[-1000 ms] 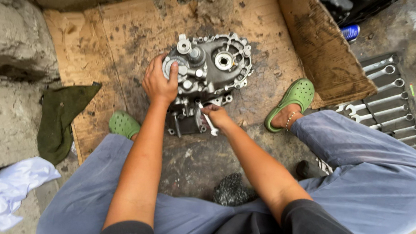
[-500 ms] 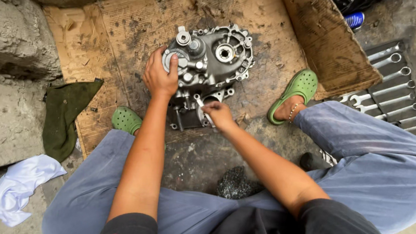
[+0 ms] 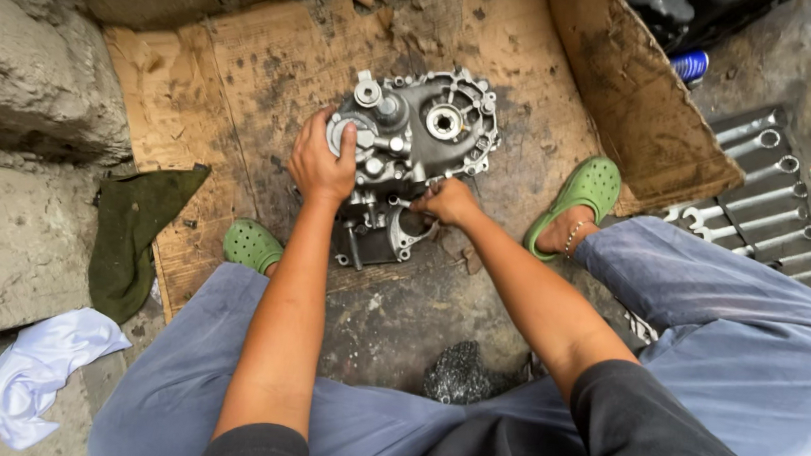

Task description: The person sits on the floor and uses a wrench to tighten bolts on a disassembled engine block. They hold the engine steady with one hand while turning the wrench with the other, working on multiple bolt locations.

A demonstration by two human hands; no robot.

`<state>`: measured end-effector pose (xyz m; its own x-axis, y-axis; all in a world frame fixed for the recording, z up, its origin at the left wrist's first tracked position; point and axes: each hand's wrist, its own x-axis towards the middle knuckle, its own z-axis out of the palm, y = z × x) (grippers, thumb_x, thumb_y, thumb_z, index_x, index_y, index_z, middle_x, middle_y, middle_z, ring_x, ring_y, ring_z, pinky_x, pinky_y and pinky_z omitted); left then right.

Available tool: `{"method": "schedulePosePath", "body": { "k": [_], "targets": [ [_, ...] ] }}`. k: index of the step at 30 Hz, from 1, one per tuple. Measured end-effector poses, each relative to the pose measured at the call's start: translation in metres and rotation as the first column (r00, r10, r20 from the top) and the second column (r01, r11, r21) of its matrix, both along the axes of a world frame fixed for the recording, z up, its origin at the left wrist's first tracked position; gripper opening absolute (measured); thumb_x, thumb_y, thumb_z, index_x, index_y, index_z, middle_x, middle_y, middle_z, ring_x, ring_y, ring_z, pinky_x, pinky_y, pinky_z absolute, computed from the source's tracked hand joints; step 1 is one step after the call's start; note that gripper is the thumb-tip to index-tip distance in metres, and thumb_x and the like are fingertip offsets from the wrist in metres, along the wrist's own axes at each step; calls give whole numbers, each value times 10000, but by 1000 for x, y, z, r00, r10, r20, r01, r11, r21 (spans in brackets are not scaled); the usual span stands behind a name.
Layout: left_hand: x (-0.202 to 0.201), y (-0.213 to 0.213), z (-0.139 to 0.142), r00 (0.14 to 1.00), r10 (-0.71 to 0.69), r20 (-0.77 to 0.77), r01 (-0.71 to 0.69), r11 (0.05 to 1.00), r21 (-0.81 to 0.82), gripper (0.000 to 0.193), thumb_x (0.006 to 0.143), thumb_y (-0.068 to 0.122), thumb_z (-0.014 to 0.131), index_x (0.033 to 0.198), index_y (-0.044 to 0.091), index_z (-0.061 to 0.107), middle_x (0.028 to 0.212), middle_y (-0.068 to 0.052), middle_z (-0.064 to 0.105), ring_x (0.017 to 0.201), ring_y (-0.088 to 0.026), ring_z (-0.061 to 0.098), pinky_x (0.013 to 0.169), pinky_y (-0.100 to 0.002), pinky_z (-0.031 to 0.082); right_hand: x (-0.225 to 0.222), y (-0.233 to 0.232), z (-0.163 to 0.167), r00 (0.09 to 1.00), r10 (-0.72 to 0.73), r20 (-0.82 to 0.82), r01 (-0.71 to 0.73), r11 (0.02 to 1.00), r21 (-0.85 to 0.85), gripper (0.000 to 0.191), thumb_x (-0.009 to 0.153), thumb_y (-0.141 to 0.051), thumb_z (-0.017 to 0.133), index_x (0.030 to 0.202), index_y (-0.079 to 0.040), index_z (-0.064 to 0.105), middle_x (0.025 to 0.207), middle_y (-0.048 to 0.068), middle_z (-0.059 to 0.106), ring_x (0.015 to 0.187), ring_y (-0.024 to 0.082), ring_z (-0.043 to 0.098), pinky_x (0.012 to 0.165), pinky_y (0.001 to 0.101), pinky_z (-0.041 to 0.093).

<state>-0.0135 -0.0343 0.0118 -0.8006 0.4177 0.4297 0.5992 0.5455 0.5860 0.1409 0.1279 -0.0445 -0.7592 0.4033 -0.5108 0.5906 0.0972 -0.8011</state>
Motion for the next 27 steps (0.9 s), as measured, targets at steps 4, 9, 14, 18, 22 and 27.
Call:
{"method": "schedulePosePath", "body": {
  "k": [4,9,14,18,22,27],
  "targets": [
    [1,0,0,999,-3,43,2,1000,5,485,1005,488,590,1282,95,656,1262,-152,701,1168,-396,655,980,-483,508,0,5,0,971,118,208,-102,991,-85,333,840,-289,860,752,-11,699,701,104,717,545,186,645,545,364,537],
    [2,0,0,999,9,39,-9,1000,7,476,1008,491,593,1272,100,661,1270,-157,701,1183,-395,651,984,-482,505,12,-42,-17,969,-118,218,234,726,-646,207,961,-289,647,1036,-100,684,800,101,731,645,201,684,600,365,594],
    [1,-1,2,999,12,44,-11,1000,-15,487,1005,493,594,1284,98,656,1276,-157,695,1176,-397,648,980,-482,501,1,-131,-17,705,-708,43,435,383,-815,115,1039,-259,605,1029,-154,558,780,58,589,646,184,579,577,364,513],
    [2,-1,3,998,0,61,2,999,-32,486,1011,496,592,1289,102,653,1271,-145,700,1181,-395,650,982,-483,500,0,-150,-3,675,-732,94,391,247,-886,117,1005,-285,592,988,-182,539,734,24,588,602,160,560,530,333,485],
    [2,-1,3,1000,-5,31,5,1000,0,487,1008,494,595,1287,100,652,1271,-151,698,1170,-393,652,974,-483,503,23,-110,6,860,-510,30,407,649,-642,157,979,-279,672,968,-127,636,739,22,659,575,130,599,485,299,470],
    [2,-1,3,999,2,45,-2,1000,-10,483,1008,492,597,1284,99,656,1257,-154,698,1159,-392,654,965,-487,506,32,-47,-3,945,-326,-38,289,881,-374,223,928,-248,765,868,-62,659,756,70,739,539,134,646,460,282,485]
  ]
}}
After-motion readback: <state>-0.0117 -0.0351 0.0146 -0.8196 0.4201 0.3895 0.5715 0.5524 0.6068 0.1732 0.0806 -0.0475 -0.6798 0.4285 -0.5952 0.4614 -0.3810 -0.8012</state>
